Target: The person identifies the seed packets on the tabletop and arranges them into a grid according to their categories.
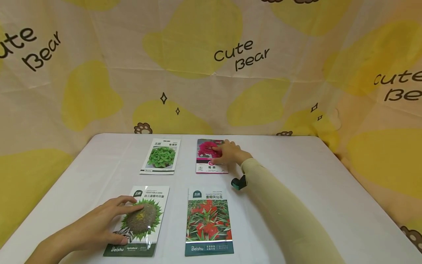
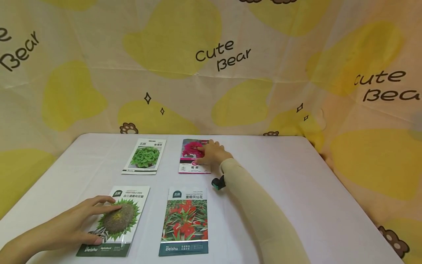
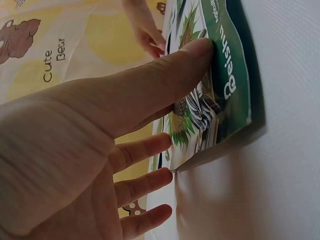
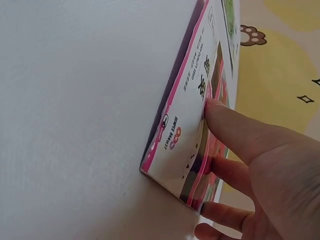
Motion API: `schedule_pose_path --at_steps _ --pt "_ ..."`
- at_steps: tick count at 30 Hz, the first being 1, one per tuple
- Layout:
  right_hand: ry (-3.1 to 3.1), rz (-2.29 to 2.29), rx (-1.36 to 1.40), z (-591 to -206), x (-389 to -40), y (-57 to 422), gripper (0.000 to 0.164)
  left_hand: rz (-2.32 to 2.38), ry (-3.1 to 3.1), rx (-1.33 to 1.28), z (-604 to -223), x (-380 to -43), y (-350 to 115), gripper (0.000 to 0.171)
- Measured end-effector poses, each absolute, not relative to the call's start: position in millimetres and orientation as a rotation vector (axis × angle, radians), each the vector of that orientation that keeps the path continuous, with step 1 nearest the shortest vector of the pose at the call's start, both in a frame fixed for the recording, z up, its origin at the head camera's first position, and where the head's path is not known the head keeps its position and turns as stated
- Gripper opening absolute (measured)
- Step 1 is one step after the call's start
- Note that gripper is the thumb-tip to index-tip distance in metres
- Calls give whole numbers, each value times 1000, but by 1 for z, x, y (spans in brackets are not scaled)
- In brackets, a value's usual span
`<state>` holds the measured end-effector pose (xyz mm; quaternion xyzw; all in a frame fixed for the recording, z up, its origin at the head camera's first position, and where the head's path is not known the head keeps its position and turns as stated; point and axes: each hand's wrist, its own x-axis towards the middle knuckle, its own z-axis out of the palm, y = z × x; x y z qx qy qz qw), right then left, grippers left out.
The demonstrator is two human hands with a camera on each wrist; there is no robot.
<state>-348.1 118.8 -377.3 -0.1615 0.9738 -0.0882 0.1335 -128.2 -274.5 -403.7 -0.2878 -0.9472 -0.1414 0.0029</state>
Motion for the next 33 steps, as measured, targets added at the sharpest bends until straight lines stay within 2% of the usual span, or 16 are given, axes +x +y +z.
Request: schedule_pose_path --at_steps 33 --pt "2829 -304 -422 -379 -344 105 75 -434 -2985 -897 -402 -127 -273 81"
